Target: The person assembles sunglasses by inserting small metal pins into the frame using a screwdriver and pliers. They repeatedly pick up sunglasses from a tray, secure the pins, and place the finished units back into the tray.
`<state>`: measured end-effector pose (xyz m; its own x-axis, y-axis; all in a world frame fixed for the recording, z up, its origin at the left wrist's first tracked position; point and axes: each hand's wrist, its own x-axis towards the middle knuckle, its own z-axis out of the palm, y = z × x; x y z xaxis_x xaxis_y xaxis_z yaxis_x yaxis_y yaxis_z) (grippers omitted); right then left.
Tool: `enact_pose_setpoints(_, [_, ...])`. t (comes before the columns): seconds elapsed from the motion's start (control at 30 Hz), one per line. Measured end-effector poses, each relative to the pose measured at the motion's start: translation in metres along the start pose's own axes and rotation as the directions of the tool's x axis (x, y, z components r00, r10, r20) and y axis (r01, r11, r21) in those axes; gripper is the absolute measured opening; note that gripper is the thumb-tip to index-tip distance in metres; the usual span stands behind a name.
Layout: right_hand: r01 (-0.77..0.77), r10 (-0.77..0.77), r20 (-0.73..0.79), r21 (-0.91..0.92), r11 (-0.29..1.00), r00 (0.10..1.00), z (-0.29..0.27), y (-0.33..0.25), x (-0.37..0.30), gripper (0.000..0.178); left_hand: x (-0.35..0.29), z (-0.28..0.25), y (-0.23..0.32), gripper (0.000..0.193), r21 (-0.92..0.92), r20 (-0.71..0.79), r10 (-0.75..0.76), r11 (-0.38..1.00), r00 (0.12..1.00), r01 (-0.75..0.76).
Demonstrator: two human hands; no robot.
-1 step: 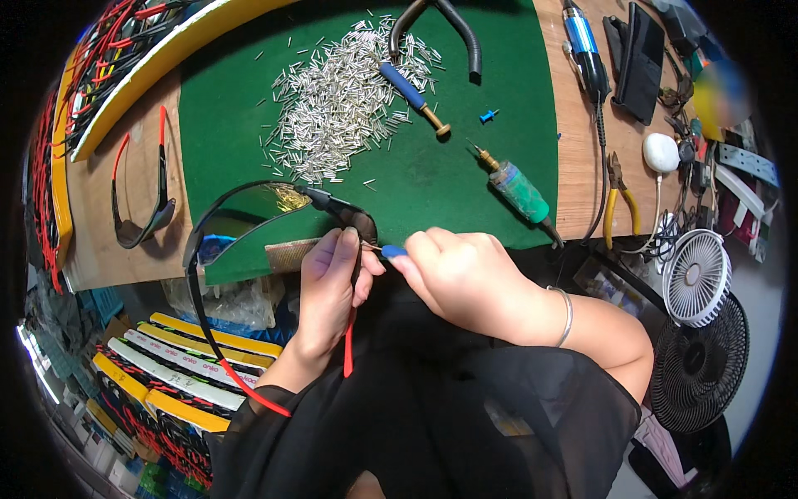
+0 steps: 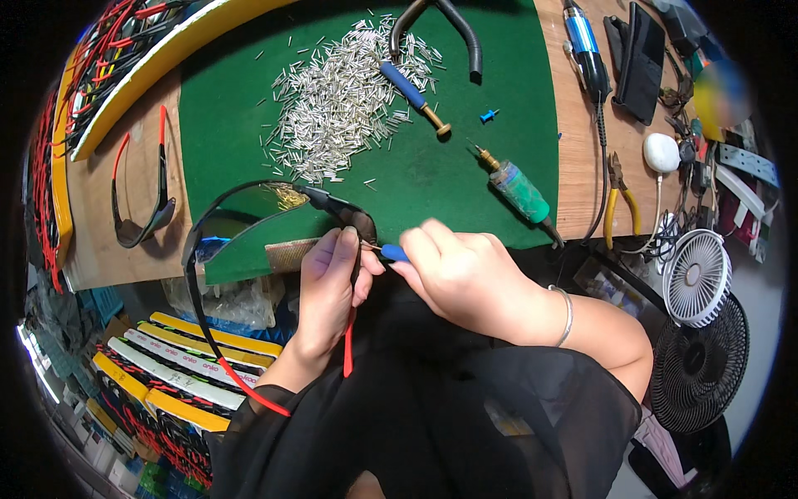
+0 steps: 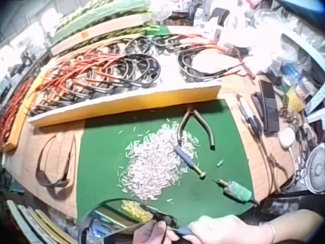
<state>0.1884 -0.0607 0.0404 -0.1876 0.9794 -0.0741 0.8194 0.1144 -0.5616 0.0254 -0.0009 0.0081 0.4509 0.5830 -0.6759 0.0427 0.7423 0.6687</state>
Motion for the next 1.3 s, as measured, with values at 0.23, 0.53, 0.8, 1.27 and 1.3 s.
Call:
enact_pose_setpoints(0.23, [-0.043,0.043,0.002,0.053,0.998,0.999,0.001,0.002,0.0,0.028,0.0,0.001,0.001,0.029,-0.012,0.012,0.008,1.0,1.0,-0.008])
enact_pose_setpoints(0.53, [-0.106,0.113,-0.028,0.202,0.974,0.993,0.009,0.005,-0.005,0.023,0.0,0.001,0.002,0.029,-0.002,0.038,0.009,1.0,0.999,-0.009])
enact_pose_setpoints(0.8, [-0.309,0.316,0.041,0.36,0.881,0.948,0.001,-0.006,-0.001,0.024,-0.001,-0.001,0.002,0.029,0.007,0.039,-0.007,1.0,0.999,0.007])
enact_pose_setpoints(1.27, [-0.029,0.033,-0.066,0.061,0.998,0.997,0.004,0.0,0.001,0.02,0.001,-0.003,0.002,0.029,0.018,0.042,0.017,1.0,0.999,-0.018])
enact_pose_setpoints(1.3, [-0.034,0.041,-0.114,0.068,0.997,0.993,0.003,-0.002,0.0,0.02,0.002,-0.004,0.0,0.029,0.015,0.052,0.019,1.0,0.998,-0.02])
